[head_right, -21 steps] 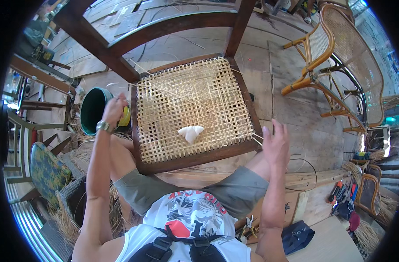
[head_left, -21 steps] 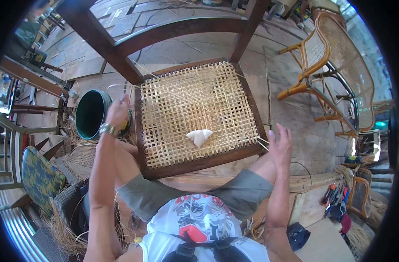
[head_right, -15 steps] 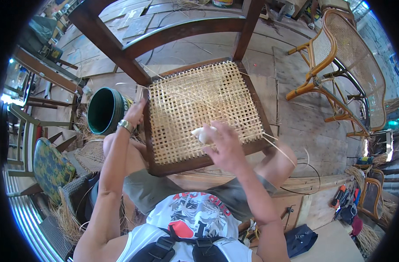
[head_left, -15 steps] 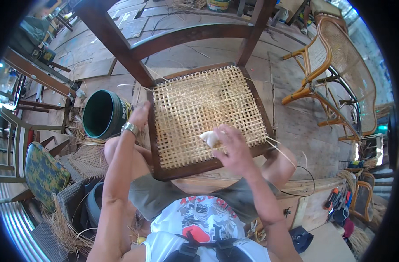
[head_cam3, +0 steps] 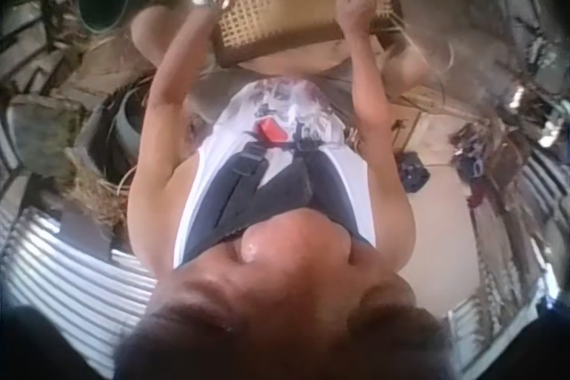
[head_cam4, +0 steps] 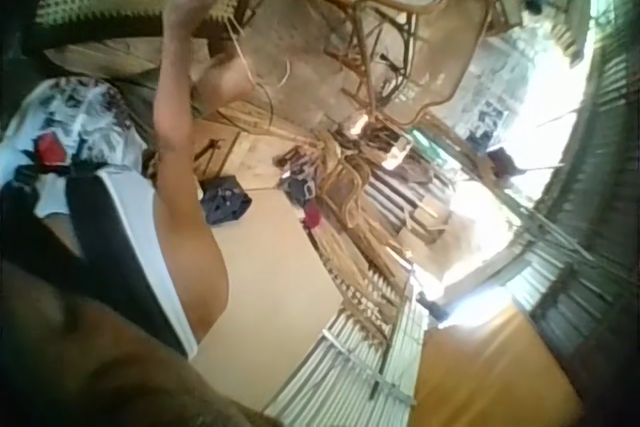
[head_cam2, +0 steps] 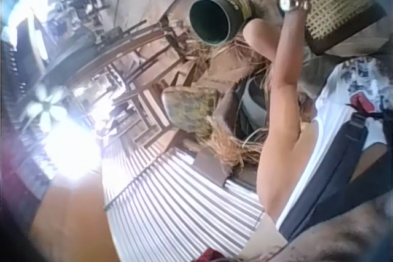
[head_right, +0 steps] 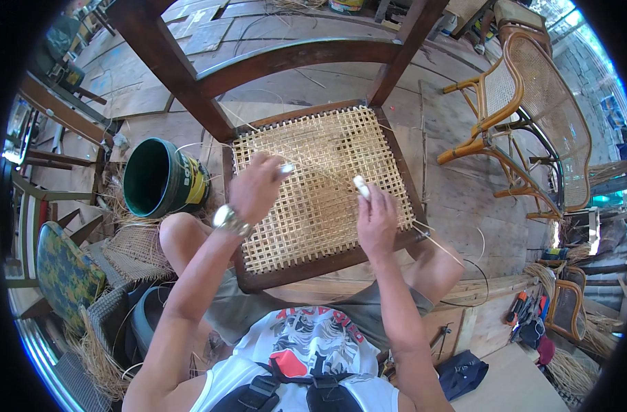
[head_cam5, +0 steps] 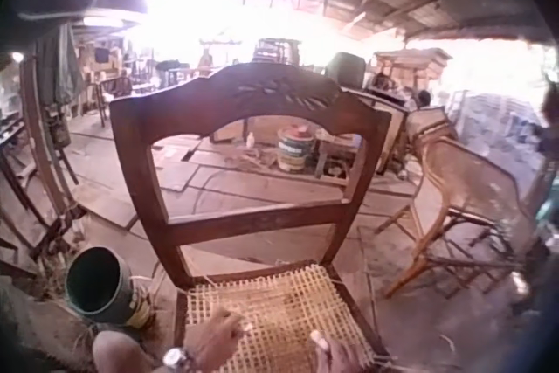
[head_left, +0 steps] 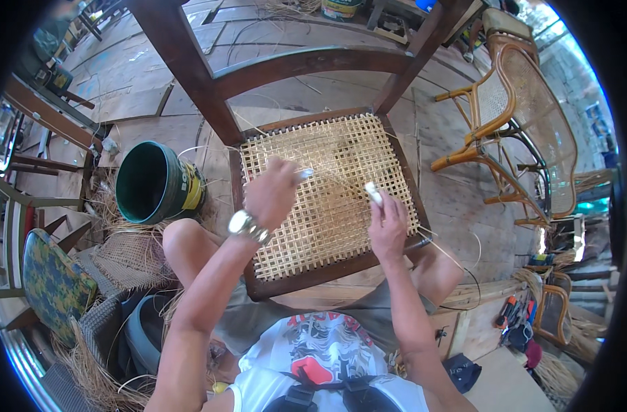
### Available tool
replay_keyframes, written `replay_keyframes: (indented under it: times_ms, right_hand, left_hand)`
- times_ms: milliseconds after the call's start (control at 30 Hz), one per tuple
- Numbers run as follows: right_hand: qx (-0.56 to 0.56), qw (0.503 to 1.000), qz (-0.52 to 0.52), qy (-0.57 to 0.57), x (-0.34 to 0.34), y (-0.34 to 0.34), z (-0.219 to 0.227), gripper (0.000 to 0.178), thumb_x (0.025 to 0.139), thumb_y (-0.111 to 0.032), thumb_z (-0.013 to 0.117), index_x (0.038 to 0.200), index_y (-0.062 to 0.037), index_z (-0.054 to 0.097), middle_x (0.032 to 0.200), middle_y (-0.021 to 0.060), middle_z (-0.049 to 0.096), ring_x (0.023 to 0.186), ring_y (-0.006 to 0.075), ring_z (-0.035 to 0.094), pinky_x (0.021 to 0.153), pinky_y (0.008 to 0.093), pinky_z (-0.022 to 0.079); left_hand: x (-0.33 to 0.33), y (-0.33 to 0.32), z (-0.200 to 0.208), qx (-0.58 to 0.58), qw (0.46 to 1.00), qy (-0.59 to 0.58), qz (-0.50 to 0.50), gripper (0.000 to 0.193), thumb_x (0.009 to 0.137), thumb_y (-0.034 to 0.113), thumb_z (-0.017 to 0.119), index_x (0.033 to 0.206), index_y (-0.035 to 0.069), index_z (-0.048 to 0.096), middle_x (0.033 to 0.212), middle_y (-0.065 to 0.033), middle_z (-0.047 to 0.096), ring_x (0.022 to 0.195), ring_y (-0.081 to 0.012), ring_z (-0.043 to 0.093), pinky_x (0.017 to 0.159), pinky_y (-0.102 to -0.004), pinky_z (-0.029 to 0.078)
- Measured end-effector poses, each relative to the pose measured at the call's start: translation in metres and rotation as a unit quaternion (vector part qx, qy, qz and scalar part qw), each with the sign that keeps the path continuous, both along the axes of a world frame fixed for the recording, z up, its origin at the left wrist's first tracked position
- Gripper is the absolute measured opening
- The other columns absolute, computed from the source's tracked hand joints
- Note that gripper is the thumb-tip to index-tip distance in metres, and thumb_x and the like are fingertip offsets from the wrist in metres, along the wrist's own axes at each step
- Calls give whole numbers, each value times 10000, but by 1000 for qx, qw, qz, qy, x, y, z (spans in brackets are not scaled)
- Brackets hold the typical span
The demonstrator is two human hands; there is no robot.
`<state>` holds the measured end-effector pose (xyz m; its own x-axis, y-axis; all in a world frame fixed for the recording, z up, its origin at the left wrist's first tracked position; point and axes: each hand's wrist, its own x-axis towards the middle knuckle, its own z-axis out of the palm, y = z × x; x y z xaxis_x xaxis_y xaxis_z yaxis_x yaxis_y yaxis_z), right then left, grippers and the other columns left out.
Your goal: Weaving a rattan seat into a wooden chair frame using cane strips and tools.
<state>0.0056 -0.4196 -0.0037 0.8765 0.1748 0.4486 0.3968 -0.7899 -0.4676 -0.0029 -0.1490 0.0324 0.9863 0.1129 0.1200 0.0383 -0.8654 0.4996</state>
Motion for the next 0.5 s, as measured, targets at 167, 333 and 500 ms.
replay_keyframes:
  times_ms: [167, 333, 500]
  right_hand:
    - [20, 998, 30, -45, 16, 32, -14, 280, 968, -157, 633, 1203, -12, 585, 1077, 162, 617, 991, 343, 623, 854, 445, 525]
    - [-55, 991, 46, -116, 24, 72, -16, 293, 915, -199, 678, 1127, -32, 564, 1014, 141, 598, 939, 318, 594, 834, 441, 488]
    - [-168, 984, -1, -64, 30, 93, -26, 263, 847, -184, 697, 1025, -22, 591, 991, 157, 606, 949, 327, 571, 868, 453, 465]
  left_hand:
    - [38, -17, -33, 45, 991, 16, -121, 181, 962, 264, 631, 1047, 105, 636, 1114, -111, 615, 825, -293, 707, 630, -423, 563]
    - [39, -33, 11, 137, 967, 179, -120, 172, 943, 192, 613, 990, 27, 627, 1007, -163, 660, 881, -287, 714, 709, -400, 594]
    - [10, -31, 71, 61, 988, -59, -132, 117, 868, 114, 634, 958, 44, 609, 902, -135, 656, 811, -333, 694, 719, -422, 560]
